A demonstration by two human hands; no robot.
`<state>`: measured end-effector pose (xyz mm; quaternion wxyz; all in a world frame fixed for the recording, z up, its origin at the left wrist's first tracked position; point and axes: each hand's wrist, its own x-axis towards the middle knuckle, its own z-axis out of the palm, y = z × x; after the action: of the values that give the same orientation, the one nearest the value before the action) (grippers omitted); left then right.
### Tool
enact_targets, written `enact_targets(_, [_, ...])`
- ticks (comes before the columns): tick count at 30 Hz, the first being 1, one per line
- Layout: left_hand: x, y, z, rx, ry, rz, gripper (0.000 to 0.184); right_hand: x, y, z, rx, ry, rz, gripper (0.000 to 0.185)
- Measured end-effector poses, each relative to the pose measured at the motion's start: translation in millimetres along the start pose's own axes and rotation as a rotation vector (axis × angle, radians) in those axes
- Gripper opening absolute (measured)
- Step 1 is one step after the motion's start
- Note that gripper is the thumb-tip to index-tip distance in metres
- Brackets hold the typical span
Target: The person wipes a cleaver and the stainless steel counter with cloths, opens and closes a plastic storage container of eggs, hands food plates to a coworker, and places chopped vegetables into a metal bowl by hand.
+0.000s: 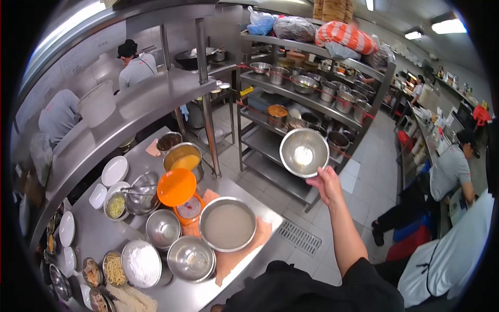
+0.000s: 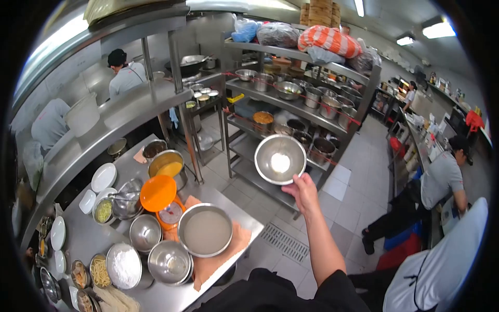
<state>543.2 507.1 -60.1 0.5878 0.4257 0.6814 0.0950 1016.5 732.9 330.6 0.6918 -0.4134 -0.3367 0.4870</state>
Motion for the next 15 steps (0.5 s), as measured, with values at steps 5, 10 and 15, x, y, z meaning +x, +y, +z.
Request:
enact_targets(5, [53,90,-1,-0.059,0.126,0.011,0.031,191,-8,59,0.122,-0.201,-0.126,0.020])
enact_targets(10, [72,150,16,-0.147,0.293,-0.128,0.031,385,35,132,0.193,-0.307,0.035,0.024])
enact_targets(15, [72,189,49,-0.283,0.421,-0.264,0.031,537,63,184,0.061,-0.290,0.108,0.022])
